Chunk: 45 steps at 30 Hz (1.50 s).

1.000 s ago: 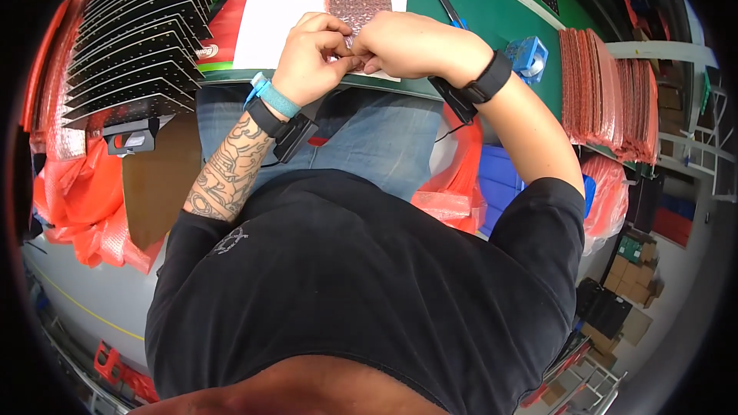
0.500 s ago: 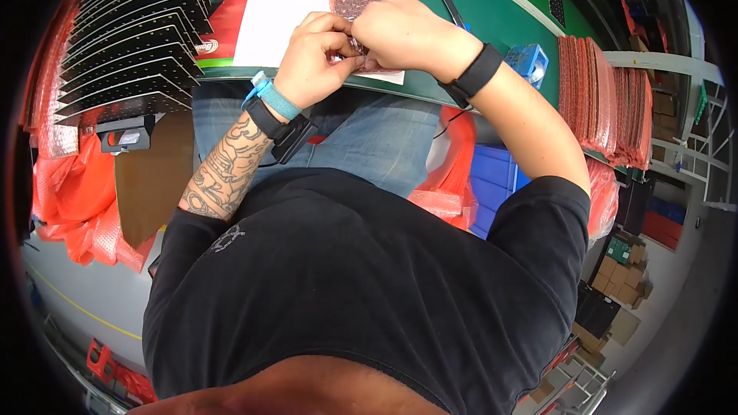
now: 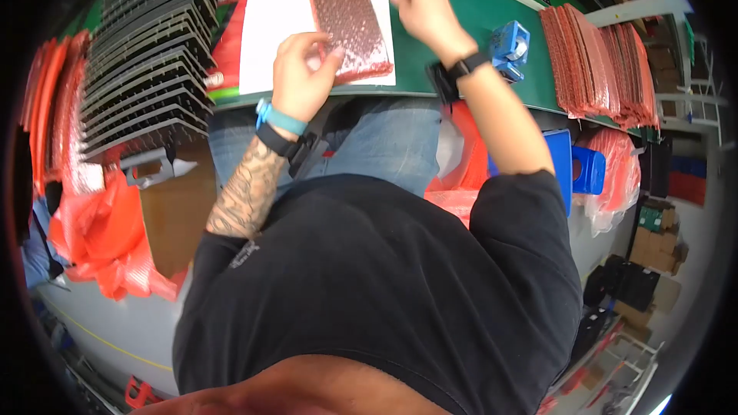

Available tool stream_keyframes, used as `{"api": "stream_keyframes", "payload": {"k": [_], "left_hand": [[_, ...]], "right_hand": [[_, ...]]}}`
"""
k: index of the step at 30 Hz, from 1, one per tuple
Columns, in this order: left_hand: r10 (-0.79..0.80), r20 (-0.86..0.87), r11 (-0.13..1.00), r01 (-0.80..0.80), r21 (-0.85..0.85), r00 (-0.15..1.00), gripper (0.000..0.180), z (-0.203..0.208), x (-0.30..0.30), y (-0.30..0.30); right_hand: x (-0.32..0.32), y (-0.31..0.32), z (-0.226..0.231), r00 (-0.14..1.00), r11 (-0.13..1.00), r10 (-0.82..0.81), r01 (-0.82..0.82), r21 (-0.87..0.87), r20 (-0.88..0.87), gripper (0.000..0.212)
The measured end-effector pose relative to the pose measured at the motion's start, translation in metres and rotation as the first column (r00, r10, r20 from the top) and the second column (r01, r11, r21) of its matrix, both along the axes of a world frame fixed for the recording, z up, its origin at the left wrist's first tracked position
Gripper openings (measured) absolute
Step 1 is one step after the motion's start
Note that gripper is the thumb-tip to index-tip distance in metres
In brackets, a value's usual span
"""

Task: The person picks up a circuit board from a stack, wraps it in bubble wrap, and secures the wrap with tape before placing it on a new stack.

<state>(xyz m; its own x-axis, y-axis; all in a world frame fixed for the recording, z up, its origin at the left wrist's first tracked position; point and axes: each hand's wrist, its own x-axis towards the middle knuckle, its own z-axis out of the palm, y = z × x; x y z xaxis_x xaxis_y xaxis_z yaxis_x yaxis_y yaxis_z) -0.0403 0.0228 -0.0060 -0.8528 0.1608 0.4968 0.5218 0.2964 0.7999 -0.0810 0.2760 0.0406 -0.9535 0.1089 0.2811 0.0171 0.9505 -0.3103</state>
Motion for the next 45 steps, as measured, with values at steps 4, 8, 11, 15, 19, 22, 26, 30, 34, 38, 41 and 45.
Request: {"api": "stream_keyframes", "payload": {"k": [4, 8, 11, 15, 19, 22, 26, 30, 34, 38, 41, 45], "left_hand": [[-0.232, 0.705, 0.956, 0.024, 0.293, 0.67, 0.082, 0.003, -0.009, -0.007], [-0.28, 0.815, 0.943, -0.011, 0.332, 0.507, 0.073, 0.023, -0.025, 0.001], [-0.622, 0.755, 0.764, -0.05, 0.643, 0.208, 0.057, 0.004, -0.061, 0.001], [-0.561, 0.597, 0.748, 0.043, 0.662, 0.573, 0.029, 0.008, -0.041, 0.049], [-0.572, 0.443, 0.7, 0.129, 0.702, 0.691, 0.035, 0.056, -0.011, 0.075], [-0.491, 0.225, 0.758, 0.286, 0.586, 0.842, 0.035, 0.094, 0.019, 0.119], [-0.707, 0.091, 0.616, 0.548, 0.565, 0.701, 0.038, 0.143, 0.029, 0.208], [-0.737, 0.236, 0.647, 0.56, 0.518, 0.634, 0.033, 0.179, 0.014, 0.267], [-0.832, 0.305, 0.515, 0.439, 0.736, 0.464, 0.027, 0.163, 0.016, 0.293], [-0.885, 0.31, 0.438, 0.398, 0.806, 0.347, 0.024, 0.151, 0.0, 0.295], [-0.905, 0.308, 0.409, 0.403, 0.819, 0.293, 0.023, 0.15, -0.006, 0.292], [-0.932, 0.287, 0.354, 0.396, 0.847, 0.219, 0.023, 0.163, -0.008, 0.298]], "right_hand": [[0.075, -0.026, -0.015, 0.871, 0.689, 0.032, 0.336, -0.642, 0.49, 0.046], [0.09, -0.05, -0.003, 0.942, 0.474, 0.087, 0.246, -0.845, 0.323, 0.052], [0.092, -0.062, 0.018, 0.946, 0.333, 0.029, 0.297, -0.895, 0.324, 0.051], [0.098, -0.069, 0.018, 0.968, -0.026, -0.091, 0.232, -0.972, 0.234, 0.045], [0.123, -0.055, 0.033, 0.989, -0.373, -0.139, -0.001, -0.928, 0.054, 0.037], [0.16, -0.011, 0.069, 0.99, -0.453, -0.14, -0.085, -0.887, -0.024, 0.034], [0.181, 0.087, 0.091, 0.901, -0.287, -0.263, -0.414, -0.864, -0.344, 0.032], [0.192, 0.144, 0.131, 0.91, -0.231, -0.292, -0.366, -0.901, -0.295, 0.029], [0.184, 0.159, 0.111, 0.891, -0.229, -0.363, -0.368, -0.901, -0.272, 0.029], [0.185, 0.158, 0.103, 0.906, -0.266, -0.353, -0.337, -0.903, -0.235, 0.029], [0.198, 0.162, 0.104, 0.922, -0.291, -0.287, -0.342, -0.894, -0.26, 0.033], [0.235, 0.171, 0.11, 0.921, -0.261, -0.188, -0.382, -0.887, -0.341, 0.043]]}}
